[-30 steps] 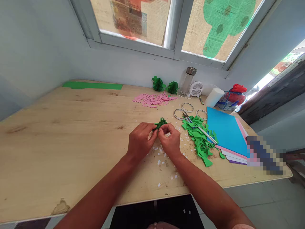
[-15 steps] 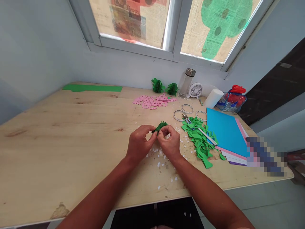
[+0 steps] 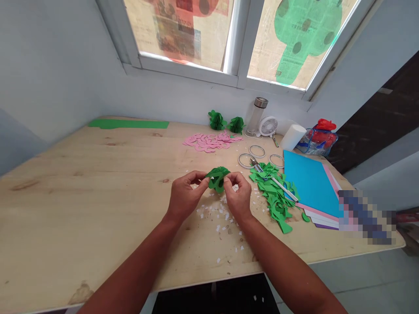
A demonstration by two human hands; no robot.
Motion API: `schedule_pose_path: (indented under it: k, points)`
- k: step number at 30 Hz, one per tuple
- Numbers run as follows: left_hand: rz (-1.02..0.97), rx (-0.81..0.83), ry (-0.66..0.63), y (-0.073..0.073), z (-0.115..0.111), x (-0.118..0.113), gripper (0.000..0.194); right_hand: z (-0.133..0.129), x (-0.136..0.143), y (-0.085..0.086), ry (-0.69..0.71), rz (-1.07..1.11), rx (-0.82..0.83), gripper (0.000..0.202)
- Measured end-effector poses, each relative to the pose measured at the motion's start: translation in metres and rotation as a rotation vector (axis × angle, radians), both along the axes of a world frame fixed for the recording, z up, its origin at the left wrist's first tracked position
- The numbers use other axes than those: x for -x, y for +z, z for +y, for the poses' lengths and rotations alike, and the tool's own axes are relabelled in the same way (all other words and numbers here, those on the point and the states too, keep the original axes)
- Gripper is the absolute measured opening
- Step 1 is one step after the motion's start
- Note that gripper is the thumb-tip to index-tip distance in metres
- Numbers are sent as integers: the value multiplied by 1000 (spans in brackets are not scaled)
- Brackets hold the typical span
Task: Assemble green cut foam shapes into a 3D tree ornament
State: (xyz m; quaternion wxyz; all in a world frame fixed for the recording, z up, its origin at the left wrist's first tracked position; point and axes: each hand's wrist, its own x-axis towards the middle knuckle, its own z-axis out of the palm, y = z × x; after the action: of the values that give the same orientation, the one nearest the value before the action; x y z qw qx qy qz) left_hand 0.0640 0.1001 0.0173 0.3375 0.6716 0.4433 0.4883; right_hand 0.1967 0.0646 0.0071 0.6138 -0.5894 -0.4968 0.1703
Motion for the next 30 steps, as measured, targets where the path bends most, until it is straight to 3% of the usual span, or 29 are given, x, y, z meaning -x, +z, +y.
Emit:
schedule_pose_path:
  k: [5, 11, 19, 24, 30]
  points:
    - [41, -57, 2, 0, -3, -2, 14, -1, 2, 1, 60, -54, 17, 18]
    - [-68, 83, -46, -3, 0, -2, 16, 2, -8, -1, -55, -30, -82, 6]
    - [-147, 158, -73, -5, 3, -2, 19, -2, -5, 1, 31, -414, -230, 9]
    - [-169, 162, -80, -5, 3, -3, 18, -5, -2, 0, 13, -610, -197, 10]
    - [-190, 189, -83, -4, 3, -2, 17, -5, -4, -1, -41, -601, -239, 10]
